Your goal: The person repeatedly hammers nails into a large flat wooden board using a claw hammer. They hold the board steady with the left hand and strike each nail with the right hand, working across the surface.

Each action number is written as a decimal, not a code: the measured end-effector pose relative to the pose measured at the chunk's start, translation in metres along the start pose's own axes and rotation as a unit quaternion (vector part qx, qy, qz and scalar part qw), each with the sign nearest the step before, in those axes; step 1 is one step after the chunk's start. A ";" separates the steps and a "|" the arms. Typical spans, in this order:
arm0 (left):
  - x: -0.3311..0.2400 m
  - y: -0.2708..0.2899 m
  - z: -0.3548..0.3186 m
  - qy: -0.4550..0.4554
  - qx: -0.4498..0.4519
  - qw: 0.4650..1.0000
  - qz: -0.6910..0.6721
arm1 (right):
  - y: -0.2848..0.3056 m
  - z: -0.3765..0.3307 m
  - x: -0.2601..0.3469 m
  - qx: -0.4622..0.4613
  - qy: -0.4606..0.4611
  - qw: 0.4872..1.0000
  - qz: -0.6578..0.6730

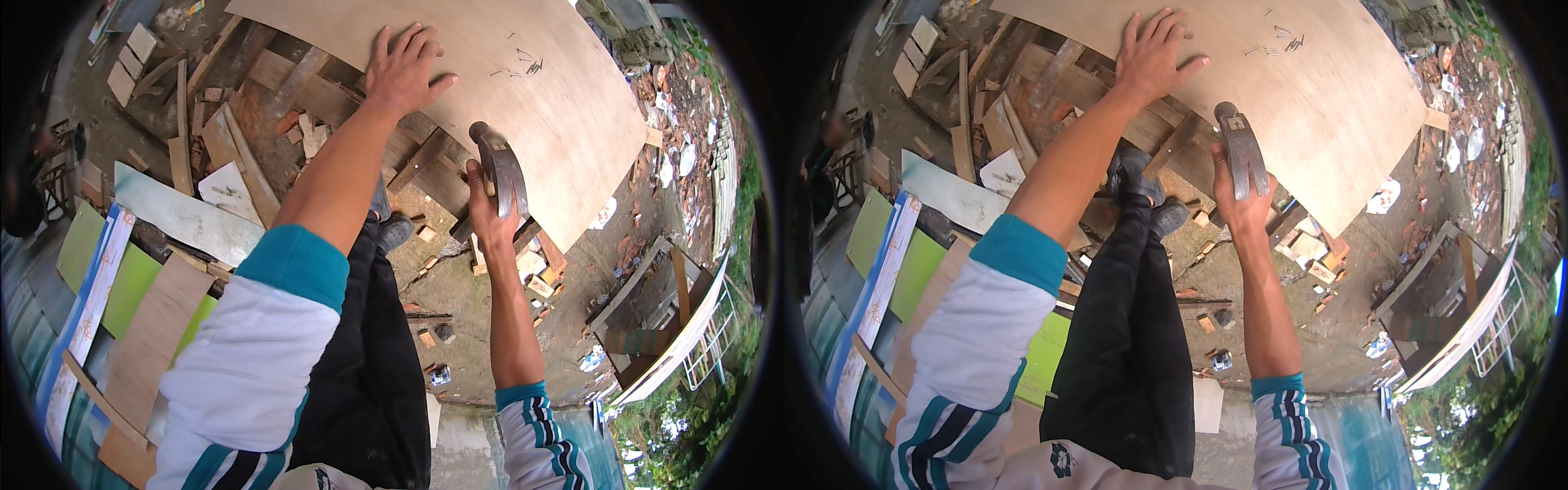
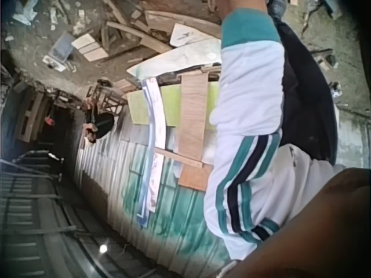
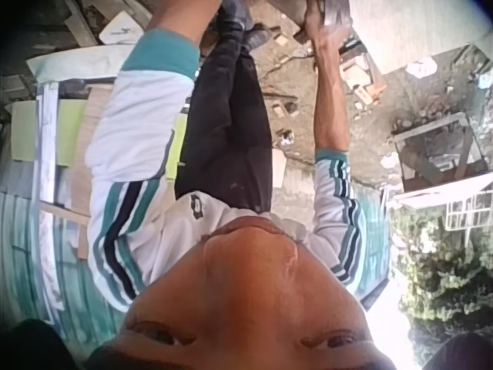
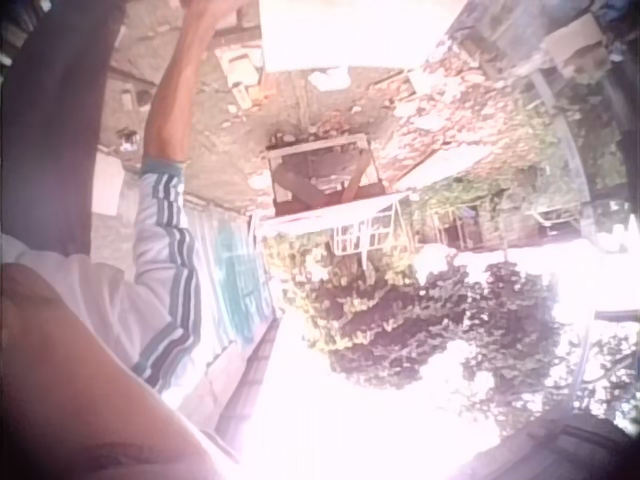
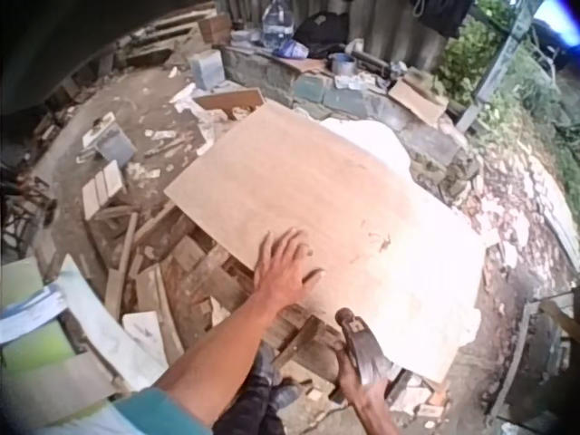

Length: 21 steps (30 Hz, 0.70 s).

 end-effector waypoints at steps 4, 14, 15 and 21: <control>-0.001 0.000 -0.001 -0.007 -0.016 1.000 -0.001 | -0.014 -0.010 0.011 -0.095 0.084 0.990 0.068; 0.005 0.003 -0.007 -0.023 -0.052 0.998 -0.017 | -0.012 -0.013 0.038 -0.059 -0.135 0.966 0.212; 0.005 0.007 -0.006 -0.024 -0.060 0.998 -0.027 | -0.015 -0.016 0.027 -0.087 -0.091 0.973 0.191; -0.014 0.007 0.003 -0.027 -0.055 0.997 -0.050 | -0.048 0.007 -0.042 -0.182 0.026 0.981 0.061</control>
Point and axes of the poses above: each hand's wrist, its own z-axis towards the middle knuckle, its own y-axis out of the back of the hand, x = y × z, the point moved 9 cm from there along z, towards the middle knuckle, and after that the axes turned 6 degrees about z, right-handed, at the moved point
